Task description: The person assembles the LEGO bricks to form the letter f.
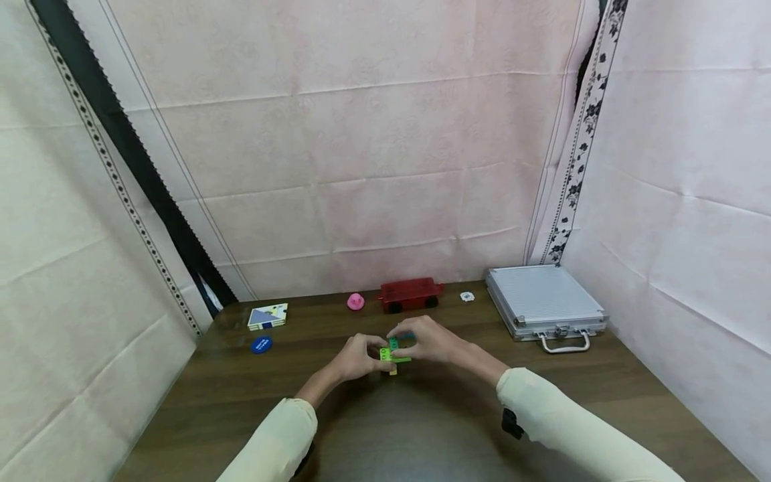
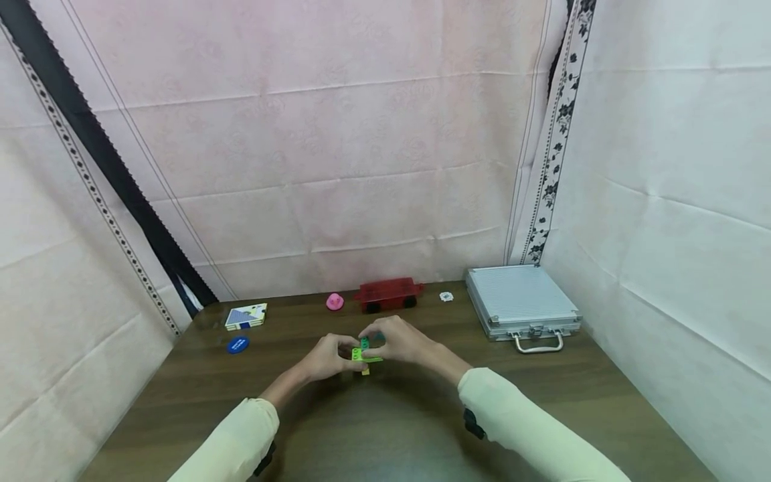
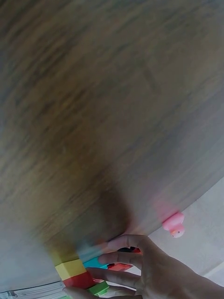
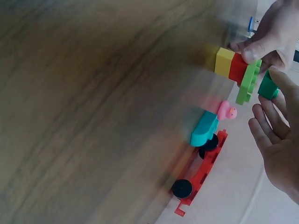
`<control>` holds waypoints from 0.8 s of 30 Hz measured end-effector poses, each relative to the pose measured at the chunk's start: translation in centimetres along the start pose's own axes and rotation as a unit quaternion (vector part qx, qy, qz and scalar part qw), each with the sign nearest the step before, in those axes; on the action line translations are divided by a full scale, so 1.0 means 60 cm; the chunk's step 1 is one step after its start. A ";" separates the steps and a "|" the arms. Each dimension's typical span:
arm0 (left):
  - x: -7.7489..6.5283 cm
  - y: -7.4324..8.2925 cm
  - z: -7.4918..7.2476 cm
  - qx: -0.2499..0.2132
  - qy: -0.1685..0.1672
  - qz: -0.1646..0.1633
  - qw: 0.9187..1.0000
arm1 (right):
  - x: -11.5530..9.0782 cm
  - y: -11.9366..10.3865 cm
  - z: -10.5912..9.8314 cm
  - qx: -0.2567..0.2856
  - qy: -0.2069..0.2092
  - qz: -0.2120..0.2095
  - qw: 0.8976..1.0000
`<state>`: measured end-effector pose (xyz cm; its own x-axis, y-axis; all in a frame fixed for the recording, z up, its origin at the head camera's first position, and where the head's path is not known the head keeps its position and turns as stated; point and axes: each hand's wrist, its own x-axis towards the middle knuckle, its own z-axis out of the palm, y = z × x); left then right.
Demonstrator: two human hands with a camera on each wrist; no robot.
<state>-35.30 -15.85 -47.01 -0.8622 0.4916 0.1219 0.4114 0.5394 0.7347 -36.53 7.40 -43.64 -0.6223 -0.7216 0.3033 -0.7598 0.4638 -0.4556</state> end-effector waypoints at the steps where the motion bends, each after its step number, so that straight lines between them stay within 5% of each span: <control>1: 0.001 0.000 0.000 0.000 -0.001 0.001 1.000 | 0.000 0.000 0.003 0.000 0.002 -0.003 1.000; 24: 0.003 -0.003 0.000 -0.013 -0.009 -0.003 1.000 | 0.005 -0.002 0.017 -0.003 -0.001 0.020 1.000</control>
<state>-35.54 -15.86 -47.14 -0.8592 0.5006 0.1058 0.3982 0.5244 0.7526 -36.43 6.63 -44.34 -0.6523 -0.7030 0.2833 -0.7350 0.4955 -0.4628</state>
